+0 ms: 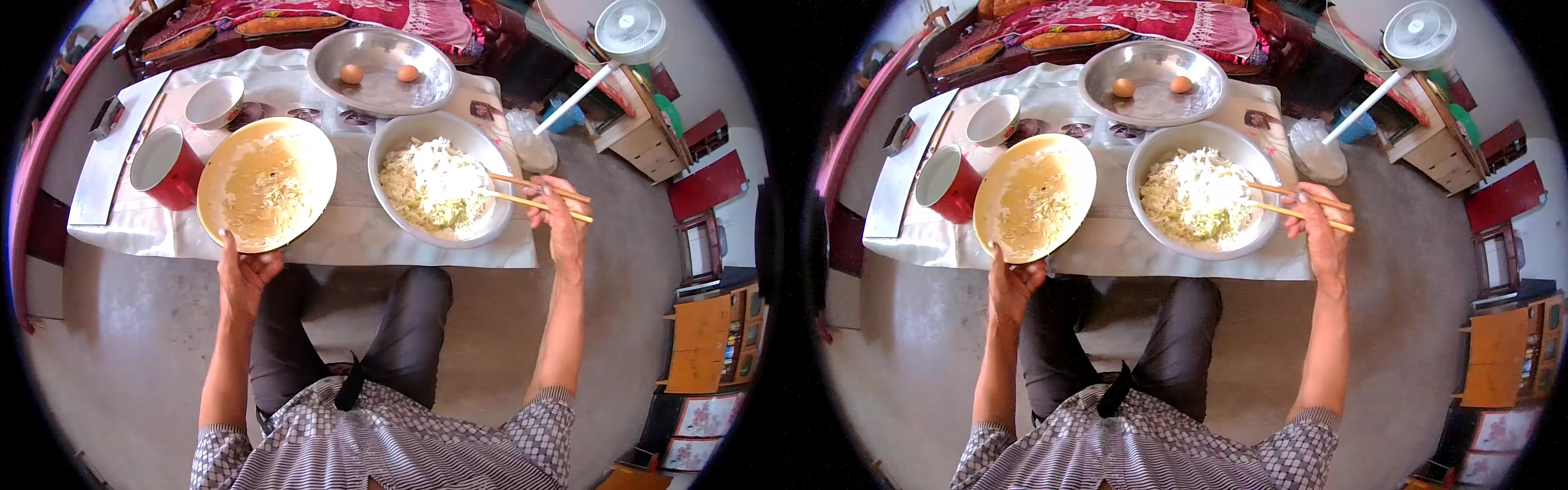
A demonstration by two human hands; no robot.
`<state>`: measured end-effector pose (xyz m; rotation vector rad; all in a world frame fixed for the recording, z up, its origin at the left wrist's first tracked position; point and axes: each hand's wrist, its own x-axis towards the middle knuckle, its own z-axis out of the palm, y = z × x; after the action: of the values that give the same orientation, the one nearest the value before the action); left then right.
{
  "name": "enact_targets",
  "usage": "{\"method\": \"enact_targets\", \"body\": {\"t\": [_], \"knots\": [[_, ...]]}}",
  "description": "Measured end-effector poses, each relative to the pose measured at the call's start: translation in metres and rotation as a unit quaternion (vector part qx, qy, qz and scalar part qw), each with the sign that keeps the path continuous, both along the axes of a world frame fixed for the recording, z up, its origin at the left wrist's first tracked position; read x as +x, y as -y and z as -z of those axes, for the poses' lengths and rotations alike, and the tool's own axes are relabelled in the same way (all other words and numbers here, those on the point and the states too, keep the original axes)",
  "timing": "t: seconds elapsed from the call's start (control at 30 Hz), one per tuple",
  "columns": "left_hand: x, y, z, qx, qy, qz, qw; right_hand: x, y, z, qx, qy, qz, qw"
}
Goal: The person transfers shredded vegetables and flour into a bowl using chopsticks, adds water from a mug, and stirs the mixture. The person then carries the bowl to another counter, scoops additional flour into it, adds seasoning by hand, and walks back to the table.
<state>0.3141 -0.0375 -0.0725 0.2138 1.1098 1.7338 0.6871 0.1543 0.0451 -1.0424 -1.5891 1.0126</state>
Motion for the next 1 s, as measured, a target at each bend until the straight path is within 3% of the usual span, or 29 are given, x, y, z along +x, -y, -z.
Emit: {"method": "enact_targets", "body": {"t": [0.03,0.1,0.17,0.23,0.3,0.4,0.73,0.83,0.93,1.0], "knots": [[0.007,0.004,-0.001,0.015,0.016,0.042,0.999,0.005,0.001,-0.005,-0.005,-0.006,0.015,1.000],[0.051,0.004,-0.014,-0.103,-0.018,0.119,0.987,0.015,0.003,-0.013,-0.009,-0.003,0.021,1.000],[0.082,-0.010,-0.018,-0.096,-0.075,0.232,0.965,0.024,-0.001,-0.012,-0.015,0.001,0.020,1.000],[0.100,-0.041,-0.010,-0.043,-0.101,0.253,0.961,0.022,-0.007,0.001,-0.048,0.010,0.043,0.998],[0.110,-0.077,-0.010,0.018,-0.137,0.221,0.966,0.017,-0.017,0.026,-0.064,-0.002,0.057,0.996],[0.120,-0.118,-0.020,0.002,-0.119,0.224,0.967,0.006,-0.029,0.052,-0.081,-0.049,0.056,0.994],[0.137,-0.089,-0.015,0.033,-0.079,0.111,0.990,-0.030,-0.021,0.047,-0.082,-0.113,-0.006,0.990],[0.133,-0.080,-0.017,0.051,-0.087,0.115,0.988,-0.028,-0.016,0.040,-0.069,-0.083,-0.026,0.994],[0.114,-0.061,-0.007,0.057,-0.051,0.173,0.982,-0.019,-0.023,0.062,-0.101,-0.082,0.027,0.991],[0.097,-0.042,-0.008,0.026,-0.047,0.206,0.977,-0.012,-0.026,0.082,-0.142,-0.153,0.038,0.977]]}}
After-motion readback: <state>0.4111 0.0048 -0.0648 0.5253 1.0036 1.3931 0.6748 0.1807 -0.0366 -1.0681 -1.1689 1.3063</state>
